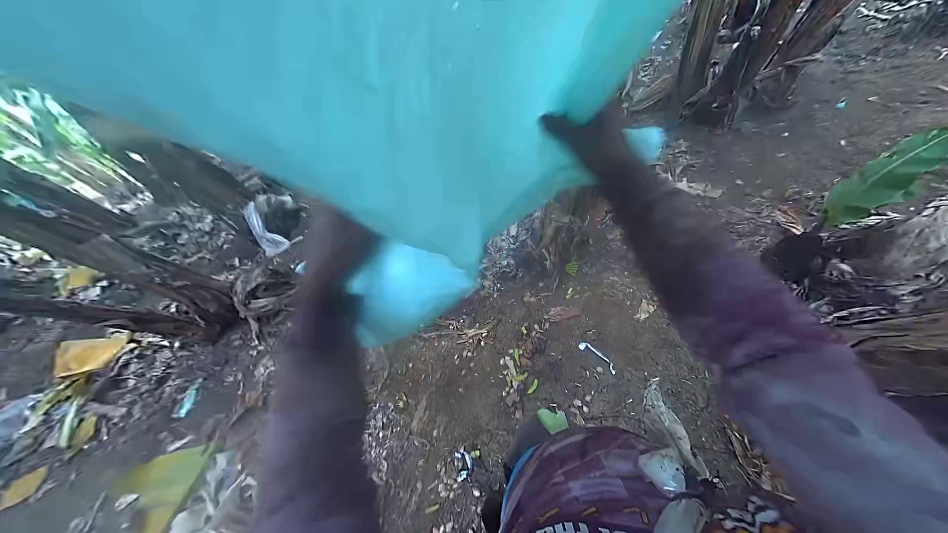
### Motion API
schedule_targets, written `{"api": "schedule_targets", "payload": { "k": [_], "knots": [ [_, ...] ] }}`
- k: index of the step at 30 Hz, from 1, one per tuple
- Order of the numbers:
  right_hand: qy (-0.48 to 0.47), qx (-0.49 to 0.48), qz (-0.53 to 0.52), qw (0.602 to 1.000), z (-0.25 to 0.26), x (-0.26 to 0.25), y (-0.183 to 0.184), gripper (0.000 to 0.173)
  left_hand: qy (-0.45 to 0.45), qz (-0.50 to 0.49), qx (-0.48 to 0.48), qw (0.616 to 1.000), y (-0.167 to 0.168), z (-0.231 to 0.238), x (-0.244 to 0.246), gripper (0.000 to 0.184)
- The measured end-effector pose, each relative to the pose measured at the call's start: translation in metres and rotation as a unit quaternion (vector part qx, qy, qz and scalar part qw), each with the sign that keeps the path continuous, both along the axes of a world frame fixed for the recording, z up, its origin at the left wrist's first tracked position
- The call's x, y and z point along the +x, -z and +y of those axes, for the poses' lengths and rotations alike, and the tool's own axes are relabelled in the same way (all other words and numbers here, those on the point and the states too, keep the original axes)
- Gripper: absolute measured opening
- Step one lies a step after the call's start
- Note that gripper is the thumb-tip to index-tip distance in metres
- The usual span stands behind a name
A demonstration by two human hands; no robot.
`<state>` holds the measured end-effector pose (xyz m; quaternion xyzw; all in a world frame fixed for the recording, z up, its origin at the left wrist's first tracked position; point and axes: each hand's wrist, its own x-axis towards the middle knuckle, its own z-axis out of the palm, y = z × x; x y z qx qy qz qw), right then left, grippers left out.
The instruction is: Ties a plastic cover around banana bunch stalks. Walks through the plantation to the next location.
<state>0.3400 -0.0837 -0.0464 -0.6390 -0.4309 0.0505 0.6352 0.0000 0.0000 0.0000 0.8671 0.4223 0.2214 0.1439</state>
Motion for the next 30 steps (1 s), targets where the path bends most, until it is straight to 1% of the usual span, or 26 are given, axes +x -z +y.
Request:
{"api": "schedule_targets", "payload": {
  "k": [1,2,3,4,5,6,7,8,9,10,11,12,14,15,16,17,19,20,21,22,23,24,26,27,28,30],
  "knots": [
    [-0.039,0.022,-0.016,0.999,0.015,-0.032,0.005,0.053,0.1,-0.038,0.068,0.992,0.032,0.027,0.028,0.041],
    [-0.057,0.01,-0.031,0.998,0.012,-0.069,0.006,0.038,0.179,-0.059,0.078,0.979,0.049,0.044,0.059,0.042],
    [-0.057,-0.064,-0.029,0.996,-0.011,-0.109,0.002,0.032,0.217,-0.084,0.064,0.97,0.054,0.048,0.09,0.044],
    [-0.045,-0.201,-0.03,0.978,-0.034,-0.137,-0.001,0.034,0.226,-0.114,0.037,0.967,0.052,0.043,0.116,0.045],
    [-0.053,-0.332,-0.041,0.941,-0.051,-0.146,0.0,0.04,0.216,-0.149,-0.004,0.965,0.048,0.035,0.133,0.048],
    [-0.051,-0.361,-0.072,0.928,-0.056,-0.137,0.025,0.041,0.199,-0.178,-0.046,0.963,0.05,0.032,0.142,0.048],
    [-0.041,-0.314,-0.073,0.946,-0.055,-0.117,0.05,0.037,0.182,-0.189,-0.078,0.962,0.056,0.032,0.147,0.045],
    [-0.055,-0.247,-0.024,0.967,-0.052,-0.091,0.063,0.034,0.171,-0.184,-0.091,0.963,0.065,0.033,0.147,0.043],
    [-0.058,-0.166,0.027,0.984,-0.048,-0.061,0.068,0.03,0.155,-0.171,-0.094,0.968,0.073,0.035,0.146,0.039],
    [-0.055,-0.1,0.067,0.991,-0.044,-0.03,0.063,0.033,0.133,-0.16,-0.092,0.974,0.079,0.036,0.145,0.038],
    [-0.056,-0.055,0.078,0.994,-0.044,-0.013,0.047,0.04,0.106,-0.15,-0.091,0.979,0.085,0.034,0.146,0.039],
    [-0.06,-0.038,0.067,0.995,-0.046,-0.015,0.026,0.049,0.083,-0.142,-0.09,0.982,0.092,0.029,0.15,0.042],
    [-0.06,-0.069,0.025,0.996,-0.04,-0.06,-0.018,0.084,0.074,-0.147,-0.06,0.985,0.107,0.005,0.166,0.043],
    [-0.041,-0.092,0.015,0.995,-0.03,-0.084,-0.027,0.093,0.101,-0.156,-0.033,0.982,0.12,-0.013,0.173,0.04],
    [-0.02,-0.096,0.008,0.995,-0.019,-0.096,-0.024,0.096,0.148,-0.163,-0.008,0.975,0.136,-0.033,0.177,0.037],
    [0.018,-0.086,0.006,0.996,-0.011,-0.097,-0.016,0.093,0.22,-0.157,0.009,0.963,0.15,-0.054,0.175,0.034],
    [0.11,-0.056,0.019,0.992,-0.016,-0.085,-0.003,0.068,0.346,-0.169,0.023,0.923,0.174,-0.072,0.174,0.035],
    [0.118,-0.065,0.03,0.99,-0.029,-0.08,0.0,0.059,0.381,-0.185,0.003,0.906,0.179,-0.066,0.17,0.038],
    [0.099,-0.084,0.05,0.99,-0.045,-0.074,0.002,0.057,0.382,-0.214,-0.035,0.898,0.172,-0.05,0.162,0.038],
    [0.08,-0.094,0.078,0.989,-0.061,-0.071,0.004,0.053,0.348,-0.244,-0.086,0.901,0.154,-0.024,0.154,0.04],
    [0.07,-0.088,0.11,0.988,-0.074,-0.07,0.005,0.043,0.297,-0.285,-0.125,0.903,0.129,0.009,0.151,0.042],
    [0.058,-0.079,0.132,0.986,-0.085,-0.071,0.005,0.033,0.253,-0.329,-0.143,0.899,0.103,0.046,0.158,0.05],
    [0.036,-0.07,0.157,0.985,-0.102,-0.076,0.004,0.028,0.23,-0.371,-0.166,0.884,0.059,0.1,0.188,0.072],
    [0.029,-0.073,0.157,0.984,-0.106,-0.078,0.003,0.028,0.255,-0.376,-0.197,0.869,0.046,0.115,0.209,0.075],
    [0.027,-0.07,0.156,0.985,-0.109,-0.079,0.002,0.027,0.296,-0.375,-0.23,0.848,0.039,0.12,0.231,0.072],
    [0.032,-0.06,0.149,0.986,-0.114,-0.077,0.004,0.028,0.393,-0.359,-0.289,0.796,0.037,0.107,0.257,0.055]
  ]
}}
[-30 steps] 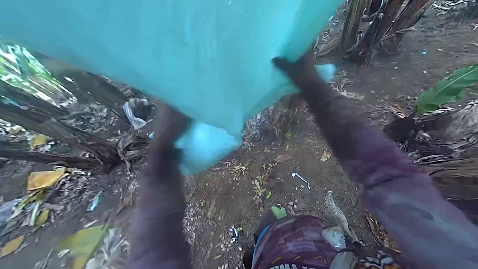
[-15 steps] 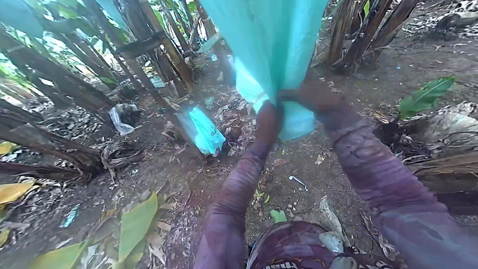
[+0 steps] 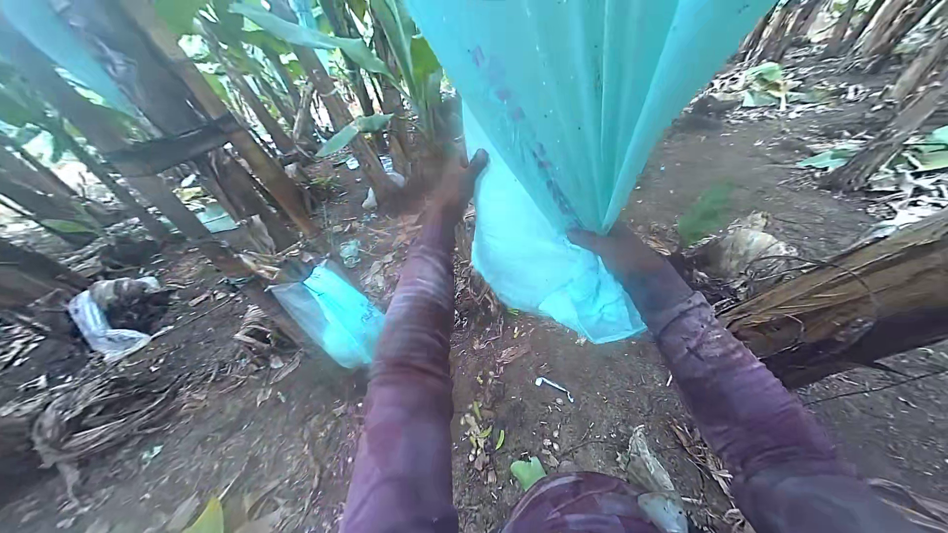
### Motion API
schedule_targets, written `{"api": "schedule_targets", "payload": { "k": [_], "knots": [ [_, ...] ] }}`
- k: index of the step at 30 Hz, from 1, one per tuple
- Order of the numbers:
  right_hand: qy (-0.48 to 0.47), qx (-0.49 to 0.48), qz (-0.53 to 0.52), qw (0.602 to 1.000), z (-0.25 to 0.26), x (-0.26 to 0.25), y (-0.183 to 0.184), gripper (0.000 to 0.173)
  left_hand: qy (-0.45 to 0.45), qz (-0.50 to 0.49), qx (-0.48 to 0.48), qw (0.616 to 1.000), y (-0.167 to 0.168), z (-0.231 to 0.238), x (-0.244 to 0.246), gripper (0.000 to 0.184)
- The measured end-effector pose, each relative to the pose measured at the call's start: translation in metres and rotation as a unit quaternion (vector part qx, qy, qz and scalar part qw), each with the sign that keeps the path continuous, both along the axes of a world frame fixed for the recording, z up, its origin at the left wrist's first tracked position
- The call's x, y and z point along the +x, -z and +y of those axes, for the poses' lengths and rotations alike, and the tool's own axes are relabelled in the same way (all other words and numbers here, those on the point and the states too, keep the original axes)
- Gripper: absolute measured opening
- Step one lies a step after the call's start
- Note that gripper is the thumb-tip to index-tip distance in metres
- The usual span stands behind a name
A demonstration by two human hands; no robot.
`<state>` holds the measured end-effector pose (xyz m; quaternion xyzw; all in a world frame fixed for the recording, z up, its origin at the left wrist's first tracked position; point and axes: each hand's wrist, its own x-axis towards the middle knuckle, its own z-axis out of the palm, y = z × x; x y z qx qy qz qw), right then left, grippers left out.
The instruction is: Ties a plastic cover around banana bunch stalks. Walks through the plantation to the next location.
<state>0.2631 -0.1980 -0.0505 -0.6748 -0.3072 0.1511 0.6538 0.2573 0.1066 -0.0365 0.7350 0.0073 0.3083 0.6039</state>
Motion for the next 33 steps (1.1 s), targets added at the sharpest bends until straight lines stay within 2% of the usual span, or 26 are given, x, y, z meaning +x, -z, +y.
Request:
{"api": "schedule_targets", "payload": {
  "k": [2,4,5,7,9,10,11,12,14,15,16,17,18,20,22,24,25,27,29,30,33],
  "knots": [
    [0.047,0.02,-0.034,0.998,0.0,0.012,0.005,0.037,0.085,0.01,0.023,0.996,0.007,-0.035,0.005,0.035],
    [0.092,0.021,-0.072,0.993,0.001,0.027,0.011,0.057,0.066,0.022,0.077,0.995,0.03,-0.083,-0.003,0.023],
    [0.094,0.016,-0.082,0.992,0.003,0.032,0.015,0.065,0.047,0.026,0.098,0.994,0.048,-0.106,-0.012,0.025],
    [0.071,0.005,-0.097,0.993,0.009,0.034,0.03,0.061,0.031,0.049,0.087,0.994,0.098,-0.138,-0.025,0.038],
    [0.041,-0.032,-0.087,0.995,0.021,0.031,0.022,0.051,0.019,0.076,0.086,0.993,0.143,-0.148,-0.031,0.032],
    [0.031,-0.045,-0.085,0.995,0.027,0.03,0.019,0.049,0.019,0.076,0.099,0.992,0.161,-0.145,-0.032,0.022],
    [0.024,-0.048,-0.087,0.995,0.033,0.03,0.018,0.047,0.028,0.074,0.102,0.992,0.172,-0.135,-0.036,0.015],
    [0.017,-0.047,-0.088,0.995,0.037,0.029,0.02,0.048,0.033,0.07,0.085,0.993,0.175,-0.119,-0.043,0.018],
    [0.023,-0.041,-0.086,0.995,0.046,0.03,0.028,0.056,0.018,0.061,0.013,0.998,0.158,-0.07,-0.063,0.035],
    [0.024,-0.04,-0.085,0.995,0.051,0.029,0.033,0.064,0.007,0.045,-0.001,0.999,0.139,-0.047,-0.071,0.045],
    [0.024,-0.037,-0.085,0.995,0.057,0.025,0.038,0.069,-0.003,0.045,0.017,0.999,0.114,-0.033,-0.078,0.052],
    [0.018,-0.037,-0.086,0.995,0.066,0.019,0.043,0.07,-0.007,0.056,0.056,0.997,0.087,-0.032,-0.083,0.051],
    [0.005,-0.024,-0.093,0.995,0.076,0.009,0.049,0.063,0.004,0.074,0.099,0.992,0.061,-0.041,-0.086,0.048],
    [-0.018,0.003,-0.13,0.991,0.093,-0.014,0.069,0.046,0.025,0.099,0.167,0.981,0.031,-0.067,-0.081,0.062],
    [-0.018,-0.008,-0.164,0.986,0.097,-0.019,0.104,0.051,0.014,0.087,0.188,0.978,0.028,-0.075,-0.066,0.059],
    [-0.025,-0.06,-0.159,0.985,0.084,-0.014,0.11,0.057,-0.022,0.071,0.167,0.983,0.046,-0.07,-0.061,0.047],
    [-0.015,-0.071,-0.154,0.985,0.075,-0.013,0.093,0.059,-0.039,0.054,0.16,0.985,0.055,-0.065,-0.063,0.044],
    [0.074,-0.033,-0.178,0.981,0.062,-0.003,0.063,0.069,-0.084,0.056,0.159,0.982,0.068,-0.058,-0.066,0.044],
    [0.113,0.012,-0.214,0.97,0.066,0.007,0.034,0.09,-0.126,0.053,0.195,0.971,0.073,-0.069,-0.064,0.037],
    [0.092,0.019,-0.224,0.97,0.074,0.007,0.018,0.096,-0.143,0.049,0.225,0.963,0.073,-0.08,-0.062,0.033],
    [-0.025,0.03,-0.166,0.985,0.108,-0.001,-0.007,0.079,-0.177,0.058,0.274,0.944,0.079,-0.111,-0.055,0.033]
  ]
}}
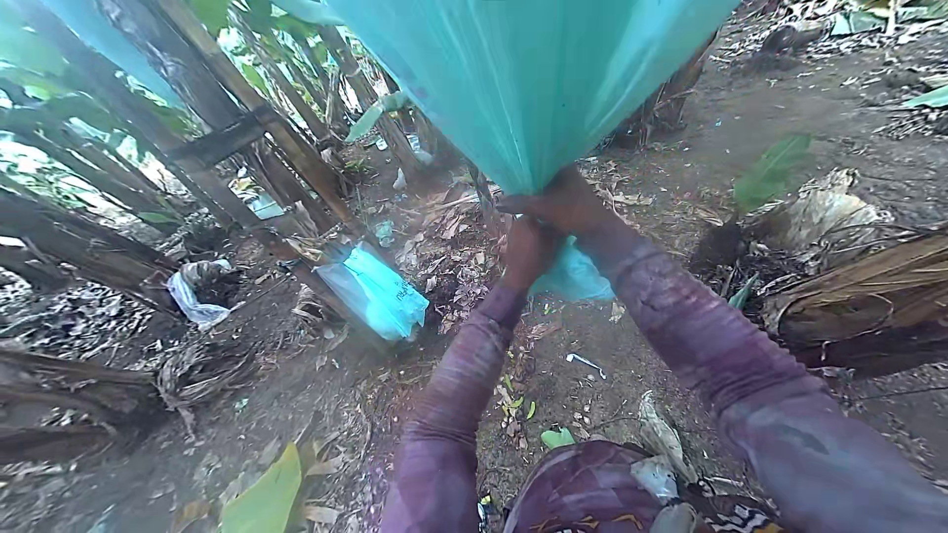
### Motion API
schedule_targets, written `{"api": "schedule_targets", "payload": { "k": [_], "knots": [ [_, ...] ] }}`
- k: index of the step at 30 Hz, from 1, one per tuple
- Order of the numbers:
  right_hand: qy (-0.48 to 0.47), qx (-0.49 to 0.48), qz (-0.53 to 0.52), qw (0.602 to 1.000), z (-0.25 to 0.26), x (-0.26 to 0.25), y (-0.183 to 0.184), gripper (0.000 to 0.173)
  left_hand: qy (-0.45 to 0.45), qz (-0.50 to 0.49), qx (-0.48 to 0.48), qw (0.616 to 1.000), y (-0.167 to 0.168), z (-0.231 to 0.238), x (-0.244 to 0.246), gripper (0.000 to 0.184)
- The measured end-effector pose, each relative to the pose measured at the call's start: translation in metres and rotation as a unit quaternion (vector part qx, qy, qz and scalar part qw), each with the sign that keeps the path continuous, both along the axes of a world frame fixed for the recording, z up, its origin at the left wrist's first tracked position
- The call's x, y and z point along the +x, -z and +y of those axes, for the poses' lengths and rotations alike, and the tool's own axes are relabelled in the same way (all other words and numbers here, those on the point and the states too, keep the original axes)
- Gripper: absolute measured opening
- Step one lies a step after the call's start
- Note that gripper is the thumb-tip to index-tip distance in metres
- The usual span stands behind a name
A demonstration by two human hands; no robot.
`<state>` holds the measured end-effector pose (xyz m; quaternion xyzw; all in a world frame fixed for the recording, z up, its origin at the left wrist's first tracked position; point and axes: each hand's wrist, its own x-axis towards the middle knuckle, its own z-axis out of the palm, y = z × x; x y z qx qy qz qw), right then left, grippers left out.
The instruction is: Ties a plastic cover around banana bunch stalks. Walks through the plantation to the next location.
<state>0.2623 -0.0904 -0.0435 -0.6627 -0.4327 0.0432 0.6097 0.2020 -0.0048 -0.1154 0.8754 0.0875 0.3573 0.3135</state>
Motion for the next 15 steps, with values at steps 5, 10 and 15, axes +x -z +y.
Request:
{"api": "schedule_targets", "payload": {
  "k": [5,10,15],
  "knots": [
    [-0.016,0.039,0.092,0.995,-0.008,0.009,0.037,0.023,0.098,0.1,-0.143,0.98,0.035,0.018,-0.029,0.053],
    [-0.066,0.058,0.167,0.982,-0.024,0.019,0.05,0.016,0.169,-0.009,-0.334,0.927,0.025,0.073,-0.053,0.033],
    [-0.154,-0.002,0.243,0.958,-0.028,0.004,0.037,0.026,0.271,-0.103,-0.374,0.881,-0.026,0.065,-0.051,0.036]
  ]
}}
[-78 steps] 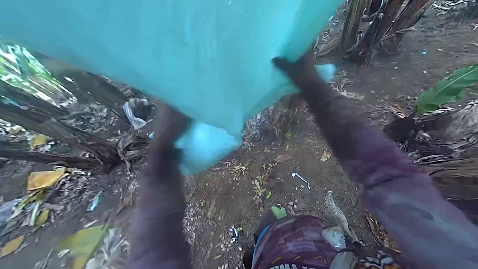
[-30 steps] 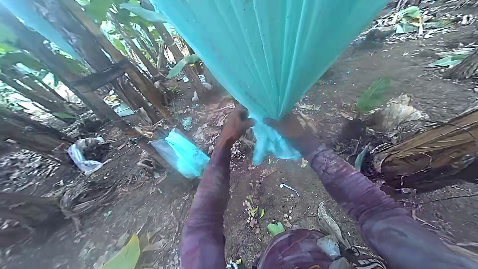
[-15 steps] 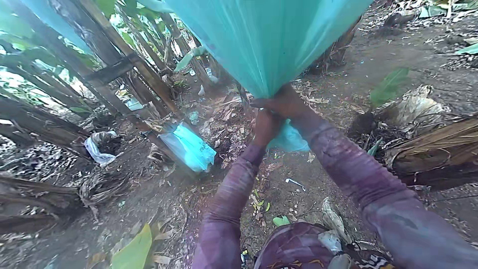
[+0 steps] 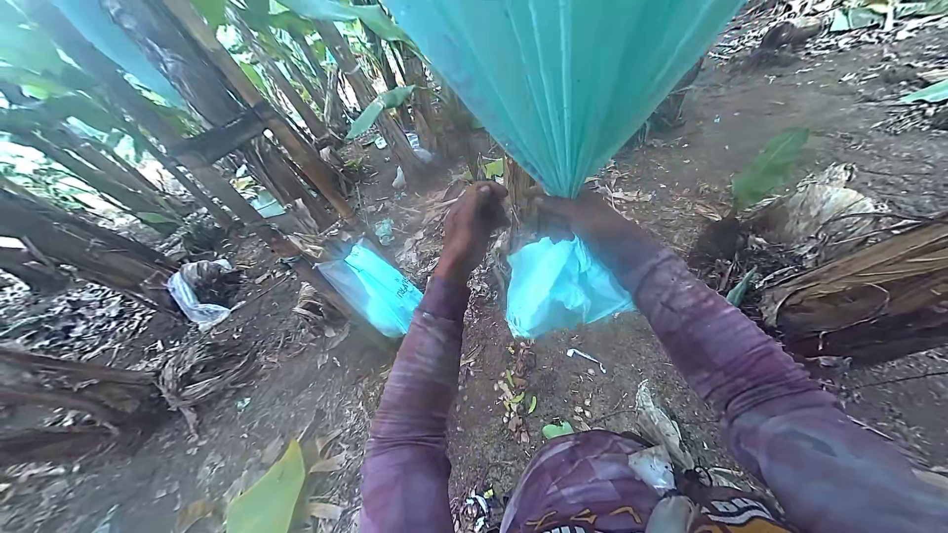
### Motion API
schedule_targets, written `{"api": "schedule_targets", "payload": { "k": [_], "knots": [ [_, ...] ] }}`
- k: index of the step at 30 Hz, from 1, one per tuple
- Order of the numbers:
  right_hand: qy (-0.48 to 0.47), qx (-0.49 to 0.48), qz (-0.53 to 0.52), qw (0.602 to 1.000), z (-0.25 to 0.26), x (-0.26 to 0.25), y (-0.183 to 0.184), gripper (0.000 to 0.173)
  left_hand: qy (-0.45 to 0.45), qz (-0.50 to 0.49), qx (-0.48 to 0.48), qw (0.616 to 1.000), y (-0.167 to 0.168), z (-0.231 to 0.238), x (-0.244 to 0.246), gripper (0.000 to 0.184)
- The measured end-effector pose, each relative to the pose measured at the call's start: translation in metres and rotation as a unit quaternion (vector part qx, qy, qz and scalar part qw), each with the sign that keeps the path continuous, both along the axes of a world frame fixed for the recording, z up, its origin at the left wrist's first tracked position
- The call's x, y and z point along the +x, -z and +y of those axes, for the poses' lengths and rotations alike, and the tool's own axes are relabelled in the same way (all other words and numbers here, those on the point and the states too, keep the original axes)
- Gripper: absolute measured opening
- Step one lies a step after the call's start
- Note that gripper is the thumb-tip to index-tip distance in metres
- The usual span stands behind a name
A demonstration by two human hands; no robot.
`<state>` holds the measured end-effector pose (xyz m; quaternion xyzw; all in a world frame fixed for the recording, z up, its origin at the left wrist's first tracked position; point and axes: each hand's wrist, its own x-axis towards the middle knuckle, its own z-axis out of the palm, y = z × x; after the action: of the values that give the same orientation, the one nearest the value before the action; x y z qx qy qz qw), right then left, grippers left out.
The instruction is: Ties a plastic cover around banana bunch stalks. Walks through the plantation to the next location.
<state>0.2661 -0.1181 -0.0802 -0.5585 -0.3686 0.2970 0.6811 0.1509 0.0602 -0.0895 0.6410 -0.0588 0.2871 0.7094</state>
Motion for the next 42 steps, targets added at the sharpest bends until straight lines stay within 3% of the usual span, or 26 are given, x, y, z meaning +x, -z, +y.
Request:
{"api": "schedule_targets", "payload": {
  "k": [4,9,12,15,17,22,26,32,35,42],
  "knots": [
    [-0.033,-0.045,0.015,0.998,-0.004,-0.01,-0.006,0.006,0.026,-0.023,0.001,0.999,-0.009,-0.022,0.012,0.039],
    [0.036,-0.014,-0.078,0.996,-0.003,-0.008,-0.005,0.01,0.032,-0.013,0.059,0.998,-0.012,-0.027,0.014,0.039],
    [0.07,-0.037,-0.119,0.99,-0.006,-0.004,-0.007,0.015,-0.031,0.013,0.188,0.982,-0.017,-0.01,0.002,0.043],
    [0.078,-0.044,-0.13,0.987,-0.008,0.003,-0.007,0.014,-0.124,0.04,0.378,0.917,-0.024,0.009,-0.016,0.033],
    [0.085,-0.052,-0.131,0.986,-0.007,0.005,-0.007,0.014,-0.152,0.058,0.44,0.883,-0.029,0.017,-0.027,0.026],
    [0.087,-0.085,-0.096,0.988,-0.003,-0.001,-0.006,0.026,-0.229,0.071,0.471,0.849,-0.036,0.024,-0.035,0.019],
    [0.06,-0.061,-0.055,0.995,0.0,-0.012,-0.002,0.014,-0.245,0.109,0.523,0.809,-0.042,0.015,-0.025,0.021],
    [0.073,-0.033,-0.037,0.996,0.007,-0.02,-0.003,0.008,-0.149,0.024,0.52,0.841,-0.039,-0.016,-0.004,0.017],
    [0.09,-0.034,-0.076,0.992,0.005,-0.017,-0.004,0.009,-0.153,0.025,0.538,0.828,-0.038,-0.023,-0.006,0.021],
    [0.191,-0.118,-0.241,0.944,0.014,-0.009,0.002,0.029,-0.258,0.029,0.619,0.742,-0.041,-0.04,-0.02,0.018]
  ]
}}
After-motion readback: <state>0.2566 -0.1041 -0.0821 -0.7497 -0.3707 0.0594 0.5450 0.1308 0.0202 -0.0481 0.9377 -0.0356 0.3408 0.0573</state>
